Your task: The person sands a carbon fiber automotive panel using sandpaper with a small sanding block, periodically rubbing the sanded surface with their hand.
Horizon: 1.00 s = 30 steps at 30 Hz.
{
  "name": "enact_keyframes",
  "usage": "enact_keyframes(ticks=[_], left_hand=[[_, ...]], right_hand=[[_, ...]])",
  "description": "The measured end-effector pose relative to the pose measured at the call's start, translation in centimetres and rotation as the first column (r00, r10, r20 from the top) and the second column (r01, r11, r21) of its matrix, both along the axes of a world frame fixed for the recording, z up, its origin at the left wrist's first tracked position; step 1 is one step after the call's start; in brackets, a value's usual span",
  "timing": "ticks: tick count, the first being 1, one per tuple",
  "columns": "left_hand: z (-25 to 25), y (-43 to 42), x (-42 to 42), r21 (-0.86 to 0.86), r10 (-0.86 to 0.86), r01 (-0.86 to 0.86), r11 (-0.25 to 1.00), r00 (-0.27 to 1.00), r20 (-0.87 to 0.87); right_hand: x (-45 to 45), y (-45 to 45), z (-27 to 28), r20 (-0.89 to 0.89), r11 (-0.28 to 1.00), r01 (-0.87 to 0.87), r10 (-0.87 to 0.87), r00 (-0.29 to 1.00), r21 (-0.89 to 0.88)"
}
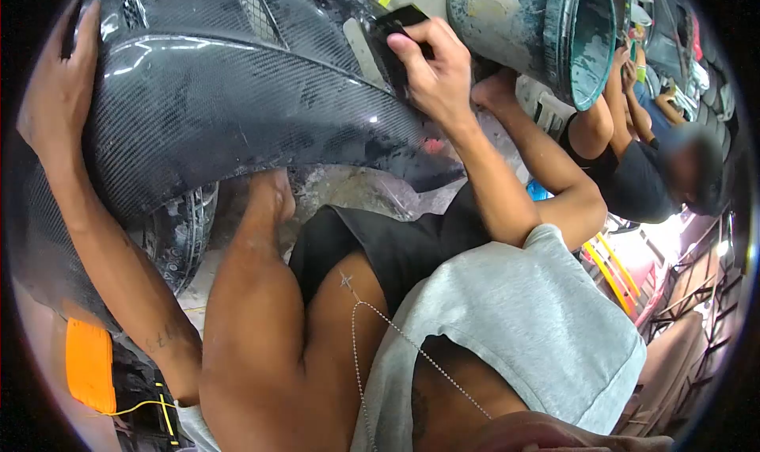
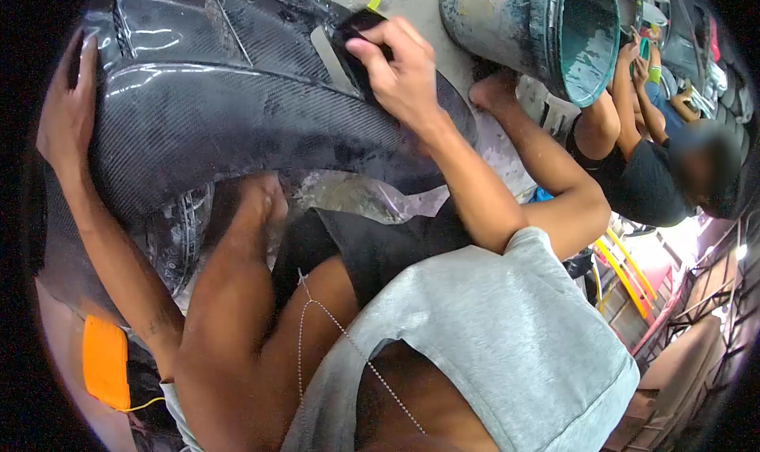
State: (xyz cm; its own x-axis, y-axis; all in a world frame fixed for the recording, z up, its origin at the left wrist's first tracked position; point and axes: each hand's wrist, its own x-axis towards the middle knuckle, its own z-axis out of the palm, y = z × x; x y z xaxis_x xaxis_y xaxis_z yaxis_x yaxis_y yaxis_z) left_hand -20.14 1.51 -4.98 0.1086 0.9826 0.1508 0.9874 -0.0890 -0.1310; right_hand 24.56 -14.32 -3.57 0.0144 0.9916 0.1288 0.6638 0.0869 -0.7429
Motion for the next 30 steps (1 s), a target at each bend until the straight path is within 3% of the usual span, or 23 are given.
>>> enact_keyframes(ticks=[2,4,7,8,10,13,15,17,20,25,30], left_hand=[[-0.7,0.1,-0.7,0.072,-0.049,0.042,0.997,0.993,0.103],[-1.5,-0.2,-1.9,-0.056,-0.207,0.2,0.978,0.938,-0.277],[-4.0,1.6,-6.2,-0.094,-0.296,0.283,0.955,0.862,-0.413],[-3.5,1.4,-6.0,-0.084,-0.296,0.284,0.955,0.894,-0.336],[-1.0,0.0,-1.5,-0.006,-0.099,0.101,0.995,0.984,0.145],[0.5,-0.6,-1.4,-0.07,-0.046,0.053,0.996,0.994,0.1],[1.2,-0.9,-0.3,-0.098,-0.034,0.044,0.994,0.993,0.109],[0.8,-0.7,0.9,-0.053,-0.053,0.059,0.997,0.993,0.109],[0.2,-0.5,2.0,0.041,-0.091,0.09,0.995,0.995,0.04],[0.5,-0.8,2.2,0.129,-0.092,0.097,0.987,0.995,-0.041],[1.5,-0.8,0.9,0.178,-0.101,0.124,0.976,0.986,-0.133]], right_hand=[[0.5,-1.3,0.5,-0.005,0.997,0.062,-0.062,0.998,-0.044],[0.5,-1.6,0.4,0.024,1.0,0.002,-0.001,1.0,-0.002],[0.6,-1.6,-0.5,0.039,0.999,-0.022,0.02,0.999,0.035],[0.7,-1.6,-1.0,0.039,0.999,-0.02,0.018,0.999,0.04],[0.5,-1.7,-1.1,0.013,0.999,-0.026,0.025,1.0,0.037],[0.4,-1.7,-0.6,-0.032,0.997,-0.052,0.053,0.998,0.054],[0.3,-1.9,-0.2,-0.087,0.999,-0.02,0.016,0.996,-0.049],[-0.2,-2.2,0.0,-0.059,0.996,0.039,-0.044,0.997,-0.076],[-0.2,-3.0,-1.1,-0.015,0.988,0.017,-0.015,1.0,0.155],[-1.5,-0.6,-1.5,-0.05,0.986,0.016,-0.008,0.999,0.165],[-0.6,-3.4,-0.5,-0.051,0.999,0.028,-0.027,0.998,0.03]])
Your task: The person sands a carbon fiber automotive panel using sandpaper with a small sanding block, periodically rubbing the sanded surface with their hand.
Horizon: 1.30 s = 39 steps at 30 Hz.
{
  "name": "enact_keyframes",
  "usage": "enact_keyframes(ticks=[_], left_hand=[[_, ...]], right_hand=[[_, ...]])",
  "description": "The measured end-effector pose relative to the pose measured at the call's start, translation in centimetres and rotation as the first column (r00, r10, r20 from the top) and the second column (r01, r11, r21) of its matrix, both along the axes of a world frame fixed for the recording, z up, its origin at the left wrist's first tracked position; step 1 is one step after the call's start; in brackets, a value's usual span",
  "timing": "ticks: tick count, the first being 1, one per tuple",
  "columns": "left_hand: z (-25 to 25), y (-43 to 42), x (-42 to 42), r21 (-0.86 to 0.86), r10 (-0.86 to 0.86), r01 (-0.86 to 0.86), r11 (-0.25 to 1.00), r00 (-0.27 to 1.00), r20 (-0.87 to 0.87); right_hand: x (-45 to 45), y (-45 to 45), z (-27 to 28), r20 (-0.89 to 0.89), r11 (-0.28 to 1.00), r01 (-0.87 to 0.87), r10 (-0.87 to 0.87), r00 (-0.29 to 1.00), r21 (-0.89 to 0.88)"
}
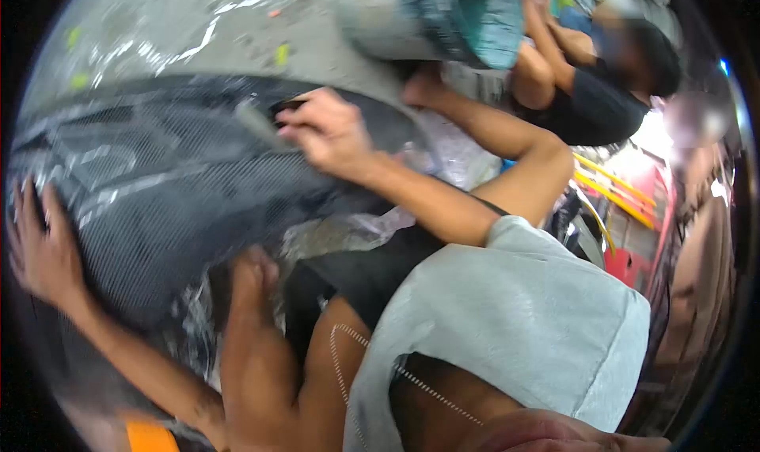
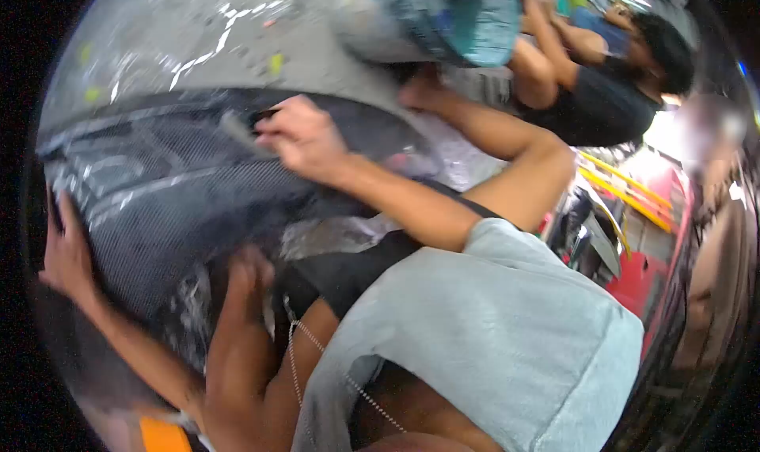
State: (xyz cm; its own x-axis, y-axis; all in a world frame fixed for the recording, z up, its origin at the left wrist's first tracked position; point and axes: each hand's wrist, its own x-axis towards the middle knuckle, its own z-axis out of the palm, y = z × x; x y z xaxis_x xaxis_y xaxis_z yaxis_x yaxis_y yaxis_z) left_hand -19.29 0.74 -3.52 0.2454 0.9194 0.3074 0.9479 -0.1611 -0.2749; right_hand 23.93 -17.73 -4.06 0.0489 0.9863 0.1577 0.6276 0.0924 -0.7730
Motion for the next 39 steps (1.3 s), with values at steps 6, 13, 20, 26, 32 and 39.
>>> enact_keyframes(ticks=[6,13,20,26,32,39], left_hand=[[-0.4,-0.3,0.3,-0.052,0.05,-0.052,0.997,0.998,-0.045],[-1.2,0.7,-1.3,-0.126,-0.011,0.029,0.992,0.989,0.148],[0.3,0.1,0.4,-0.053,-0.027,0.031,0.998,0.997,0.07],[-1.7,1.1,-1.8,-0.129,0.049,-0.031,0.991,0.99,0.135],[-0.6,1.8,-2.4,-0.042,0.012,-0.01,0.999,0.999,0.038],[-0.3,1.5,-1.7,-0.029,-0.011,0.01,1.0,0.998,-0.065]], right_hand=[[-0.3,2.1,-0.9,0.054,0.998,-0.052,0.05,0.997,0.042],[-0.3,2.3,-0.9,0.08,0.996,-0.052,0.046,0.996,0.066],[0.3,0.4,-0.4,-0.021,0.999,-0.032,0.033,0.999,0.014],[-0.4,2.8,-0.9,0.035,0.997,-0.058,0.056,0.998,0.051],[-0.1,1.5,-0.8,0.021,0.998,-0.045,0.045,0.999,0.037],[0.1,1.6,-0.9,0.016,0.998,-0.047,0.047,0.999,0.034]])
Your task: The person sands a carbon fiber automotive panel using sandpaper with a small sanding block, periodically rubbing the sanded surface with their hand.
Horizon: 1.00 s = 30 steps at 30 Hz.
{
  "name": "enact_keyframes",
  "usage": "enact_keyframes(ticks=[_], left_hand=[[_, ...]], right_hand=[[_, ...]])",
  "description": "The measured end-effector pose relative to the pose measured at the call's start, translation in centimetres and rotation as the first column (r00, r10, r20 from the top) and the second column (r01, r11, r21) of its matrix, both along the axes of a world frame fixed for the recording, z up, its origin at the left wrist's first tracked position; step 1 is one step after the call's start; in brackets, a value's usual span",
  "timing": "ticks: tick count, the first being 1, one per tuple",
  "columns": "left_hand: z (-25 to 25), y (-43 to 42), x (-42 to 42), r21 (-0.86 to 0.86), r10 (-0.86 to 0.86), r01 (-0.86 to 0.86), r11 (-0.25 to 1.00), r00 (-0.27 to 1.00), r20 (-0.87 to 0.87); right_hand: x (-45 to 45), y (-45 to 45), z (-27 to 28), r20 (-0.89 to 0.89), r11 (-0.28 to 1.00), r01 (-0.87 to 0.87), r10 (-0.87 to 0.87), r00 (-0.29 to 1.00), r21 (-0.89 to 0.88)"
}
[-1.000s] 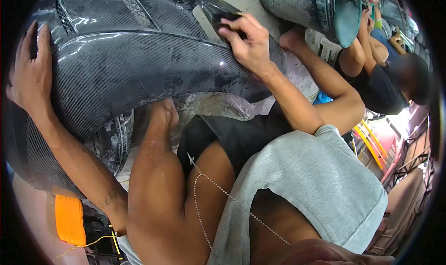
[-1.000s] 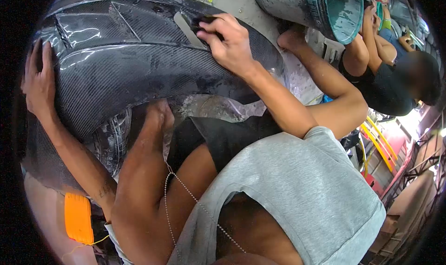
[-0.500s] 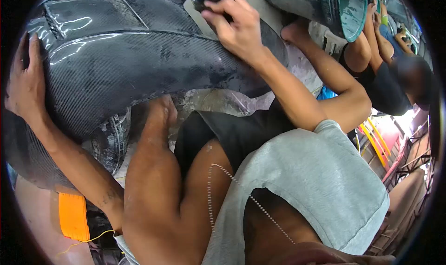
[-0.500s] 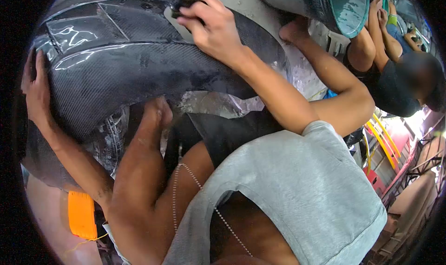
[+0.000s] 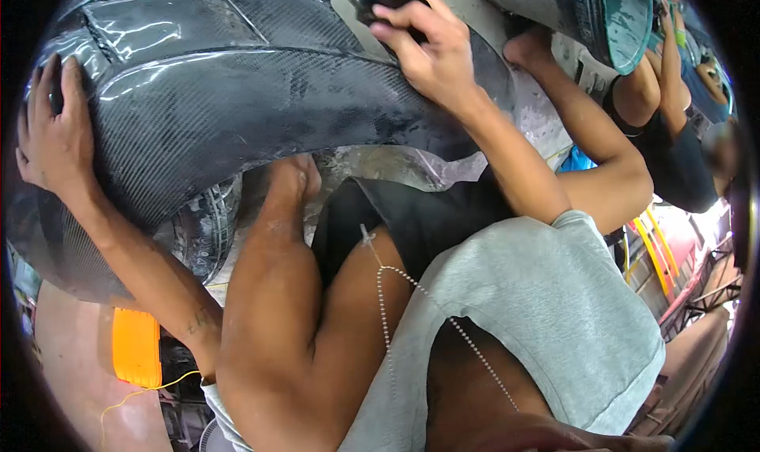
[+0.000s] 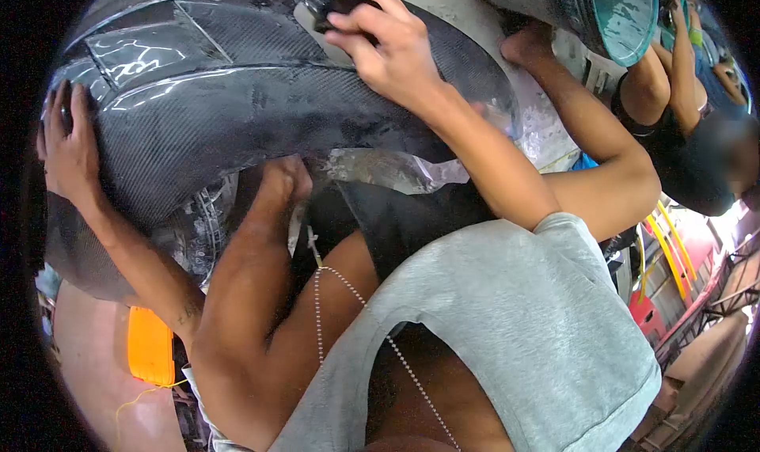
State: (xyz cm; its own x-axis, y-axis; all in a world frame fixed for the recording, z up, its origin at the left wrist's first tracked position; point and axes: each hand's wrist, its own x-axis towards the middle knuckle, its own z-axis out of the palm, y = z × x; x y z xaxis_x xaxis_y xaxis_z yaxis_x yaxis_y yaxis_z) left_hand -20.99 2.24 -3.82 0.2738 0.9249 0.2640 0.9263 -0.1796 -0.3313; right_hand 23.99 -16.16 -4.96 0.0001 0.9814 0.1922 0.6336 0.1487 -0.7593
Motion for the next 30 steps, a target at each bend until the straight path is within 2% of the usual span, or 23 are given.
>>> enact_keyframes(ticks=[4,5,8,10,13,14,15,16,17,20,22,24,26,27,29,30], left_hand=[[0.1,0.2,-0.6,0.047,-0.036,0.041,0.998,0.995,-0.092],[-0.1,0.2,-0.5,0.048,-0.042,0.046,0.998,0.994,-0.1],[-0.1,0.0,0.4,0.059,-0.049,0.056,0.997,0.993,-0.111],[0.3,-0.5,0.5,0.064,-0.043,0.051,0.997,0.992,-0.121],[0.2,0.2,-0.3,0.009,-0.034,0.034,0.999,0.999,0.013],[0.1,0.2,-0.2,-0.05,0.028,-0.025,0.998,0.998,0.063],[0.6,0.1,0.9,-0.108,0.096,-0.084,0.991,0.99,0.106],[1.1,-1.2,2.2,-0.101,0.124,-0.116,0.988,0.989,0.077],[0.8,-0.9,1.7,-0.083,0.086,-0.08,0.993,0.994,0.063],[0.7,-0.5,0.9,0.075,-0.01,0.023,0.997,0.987,-0.162],[0.7,-0.5,0.5,0.061,-0.014,0.021,0.998,0.992,-0.121],[0.6,-0.4,0.5,0.041,-0.016,0.019,0.999,0.997,-0.074],[-0.1,-1.0,0.6,-0.096,0.161,-0.15,0.984,0.98,0.115],[0.9,-1.0,1.5,-0.171,0.146,-0.129,0.977,0.985,0.093],[0.5,-0.6,1.5,-0.264,0.117,-0.006,0.964,0.906,0.406],[0.4,-0.8,1.3,-0.236,0.109,-0.024,0.971,0.928,0.356]], right_hand=[[-0.4,1.1,0.7,-0.057,0.998,-0.024,0.021,0.998,-0.052],[-0.6,1.6,1.1,-0.056,0.99,-0.004,-0.004,0.998,-0.139],[-0.4,1.9,-0.2,-0.103,0.998,-0.044,0.039,0.994,-0.047],[0.2,0.5,1.0,-0.088,0.994,-0.041,0.032,0.996,-0.102],[0.7,0.1,1.0,-0.079,0.987,-0.071,0.06,0.995,-0.147],[0.5,1.0,0.3,-0.06,0.992,-0.086,0.081,0.995,-0.088],[-0.5,1.7,0.1,-0.134,0.992,-0.033,0.017,0.991,-0.12],[-1.3,2.4,0.4,-0.203,0.988,0.018,-0.049,0.978,-0.15],[-1.3,2.6,1.5,-0.106,0.989,-0.012,-0.004,0.994,-0.149],[0.5,0.4,0.8,-0.016,0.994,-0.067,0.066,0.998,-0.092],[0.7,-0.7,0.8,-0.112,0.994,-0.042,0.03,0.993,-0.1],[0.5,0.5,0.0,-0.04,0.997,-0.056,0.053,0.998,-0.062],[0.0,2.8,0.1,0.03,0.996,-0.088,0.087,0.996,0.029],[-0.7,3.2,2.0,-0.014,0.984,-0.054,0.052,0.999,-0.172],[-0.1,3.5,2.9,-0.14,0.998,0.035,-0.041,0.989,-0.043],[0.1,3.8,3.5,-0.207,0.997,0.075,-0.069,0.976,0.021]])
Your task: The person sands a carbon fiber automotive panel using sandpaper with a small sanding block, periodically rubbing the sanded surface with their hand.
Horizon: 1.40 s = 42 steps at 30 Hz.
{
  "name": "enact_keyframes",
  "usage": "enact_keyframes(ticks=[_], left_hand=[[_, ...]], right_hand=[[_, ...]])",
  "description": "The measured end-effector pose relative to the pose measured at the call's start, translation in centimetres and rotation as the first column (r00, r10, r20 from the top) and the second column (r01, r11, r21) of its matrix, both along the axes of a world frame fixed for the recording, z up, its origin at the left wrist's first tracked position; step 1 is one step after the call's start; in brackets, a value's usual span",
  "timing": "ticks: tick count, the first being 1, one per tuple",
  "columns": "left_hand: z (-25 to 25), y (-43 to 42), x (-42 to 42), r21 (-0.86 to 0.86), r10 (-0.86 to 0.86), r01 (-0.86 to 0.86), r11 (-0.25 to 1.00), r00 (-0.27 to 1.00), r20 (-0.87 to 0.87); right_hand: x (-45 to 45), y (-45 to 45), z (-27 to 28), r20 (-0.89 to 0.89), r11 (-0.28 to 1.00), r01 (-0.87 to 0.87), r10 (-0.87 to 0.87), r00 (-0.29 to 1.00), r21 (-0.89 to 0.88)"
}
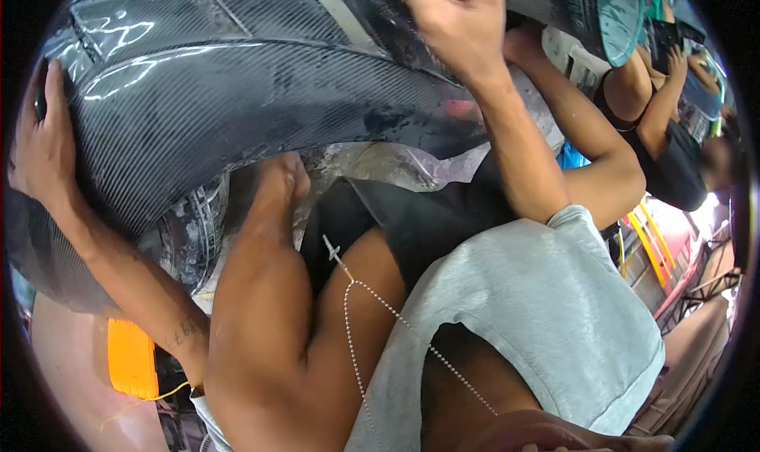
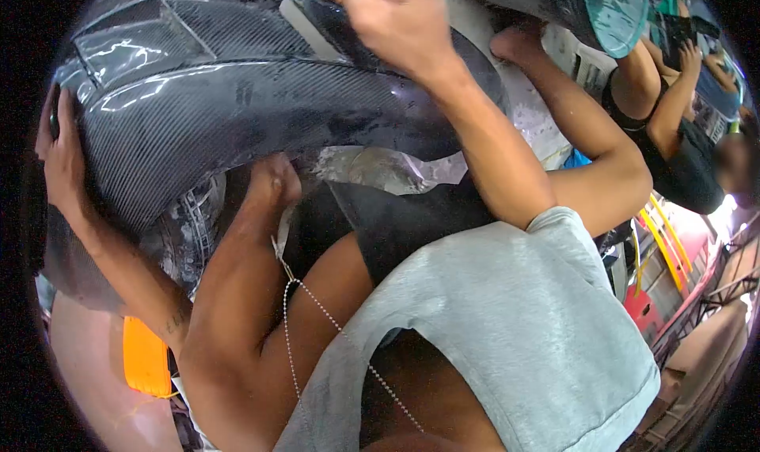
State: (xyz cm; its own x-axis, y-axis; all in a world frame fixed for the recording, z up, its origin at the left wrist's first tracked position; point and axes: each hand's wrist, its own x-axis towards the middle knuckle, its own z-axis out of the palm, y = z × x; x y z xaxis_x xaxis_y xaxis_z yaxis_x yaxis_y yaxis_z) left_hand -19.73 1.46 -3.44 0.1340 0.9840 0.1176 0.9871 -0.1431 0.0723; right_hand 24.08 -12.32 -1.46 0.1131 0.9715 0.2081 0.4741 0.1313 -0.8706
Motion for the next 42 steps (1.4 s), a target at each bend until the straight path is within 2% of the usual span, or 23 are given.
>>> enact_keyframes(ticks=[1,2,4,5,8,12,16,17,18,20,21,27,30,36,42], left_hand=[[-0.2,-0.1,-0.2,0.027,0.008,-0.006,1.0,0.997,-0.078],[-0.2,-0.2,-0.4,0.048,0.009,-0.002,0.999,0.991,-0.131],[-0.5,-0.2,-0.5,0.068,0.008,0.004,0.998,0.986,-0.169],[-0.6,0.0,-0.6,0.074,0.007,0.006,0.997,0.985,-0.173],[-0.6,-0.4,-0.4,0.095,0.008,0.011,0.995,0.98,-0.199],[-1.0,-0.8,-0.4,0.099,0.015,0.006,0.995,0.976,-0.217],[-1.2,-1.1,-0.4,0.094,0.015,0.009,0.996,0.969,-0.245],[-1.3,-1.3,-0.3,0.093,0.013,0.011,0.996,0.967,-0.253],[-1.4,-1.3,-0.3,0.089,0.011,0.012,0.996,0.966,-0.258],[-1.4,-1.3,-0.1,0.084,0.005,0.018,0.996,0.962,-0.272],[-1.3,-1.4,0.2,0.086,0.005,0.021,0.996,0.959,-0.285],[-1.4,-1.2,0.3,0.082,0.017,0.009,0.997,0.95,-0.312],[-1.3,-0.8,-0.8,0.064,0.023,-0.002,0.998,0.945,-0.325],[-0.4,0.8,-3.2,0.038,0.056,-0.045,0.998,0.926,-0.372],[0.5,3.0,-4.6,-0.02,0.123,-0.156,0.988,0.847,-0.517]], right_hand=[[0.3,-0.5,1.7,-0.085,0.98,0.086,-0.103,0.991,-0.181],[1.1,-0.9,0.9,-0.071,0.987,0.092,-0.102,0.992,-0.133],[2.1,-2.2,1.7,0.163,0.981,0.044,-0.012,0.987,-0.191],[2.1,-3.0,0.7,0.09,0.986,0.002,0.013,0.996,-0.166],[1.4,-3.8,1.0,0.17,0.964,-0.034,0.082,0.982,-0.265],[0.9,-3.5,-1.3,0.073,0.988,-0.053,0.064,0.995,-0.144],[1.6,-3.6,-0.1,0.106,0.966,-0.045,0.074,0.992,-0.256],[2.1,-3.6,-0.2,0.11,0.972,-0.039,0.066,0.992,-0.233],[3.0,-3.7,-1.3,0.102,0.989,-0.069,0.083,0.991,-0.129],[4.3,-3.9,-1.1,0.13,0.982,-0.083,0.106,0.986,-0.167],[4.5,-3.9,-1.4,0.112,0.988,-0.096,0.11,0.988,-0.122],[4.8,-4.2,-1.5,0.017,0.981,-0.157,0.16,0.987,-0.114],[4.4,-4.5,-0.1,0.038,0.945,-0.105,0.122,0.992,-0.31],[3.8,-3.9,-2.9,-0.006,0.993,-0.114,0.114,0.993,-0.019],[3.8,-3.8,-3.5,0.035,0.995,-0.102,0.102,0.994,0.002]])
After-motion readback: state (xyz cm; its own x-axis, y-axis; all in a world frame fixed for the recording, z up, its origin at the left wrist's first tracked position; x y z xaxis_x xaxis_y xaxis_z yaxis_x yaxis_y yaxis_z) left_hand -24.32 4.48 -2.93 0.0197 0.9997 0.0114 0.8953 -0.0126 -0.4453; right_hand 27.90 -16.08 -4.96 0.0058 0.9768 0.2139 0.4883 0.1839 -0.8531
